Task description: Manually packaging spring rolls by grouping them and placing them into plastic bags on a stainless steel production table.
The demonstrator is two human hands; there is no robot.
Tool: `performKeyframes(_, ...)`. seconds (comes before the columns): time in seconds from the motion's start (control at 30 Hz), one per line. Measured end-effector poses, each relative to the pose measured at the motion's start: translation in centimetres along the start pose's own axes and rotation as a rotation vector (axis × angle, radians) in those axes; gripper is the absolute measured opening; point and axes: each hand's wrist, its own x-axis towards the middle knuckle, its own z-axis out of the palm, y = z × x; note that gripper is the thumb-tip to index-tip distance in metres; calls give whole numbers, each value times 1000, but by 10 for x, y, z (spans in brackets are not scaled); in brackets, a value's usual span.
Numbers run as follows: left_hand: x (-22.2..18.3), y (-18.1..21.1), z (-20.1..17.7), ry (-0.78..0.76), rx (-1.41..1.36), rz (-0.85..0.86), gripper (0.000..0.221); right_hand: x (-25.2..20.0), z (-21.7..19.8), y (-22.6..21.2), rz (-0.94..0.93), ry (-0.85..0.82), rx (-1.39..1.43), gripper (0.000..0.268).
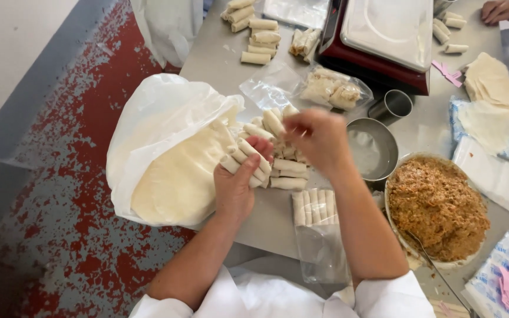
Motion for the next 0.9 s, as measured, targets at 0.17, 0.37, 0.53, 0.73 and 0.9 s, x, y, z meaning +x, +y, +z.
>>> performKeyframes(0.17,10,4,-10,12,30,17,42,38,43,37,122,-112,-389,31)
performKeyframes(0.37,13,-5,-13,7,28,-37,43,19,28,42,221,-70,-96,35)
performKeyframes(0.53,11,-12,-5,-28,11,-107,43,-23,1,-14,274,-42,559,43)
performKeyframes(0.73,24,-51,-42,-16,75,-96,42,-38,15,-8,186,62,610,38)
performKeyframes(0.9,26,-42,-46,-8,162,-35,35,-33,3,-26,231,-55,630,28)
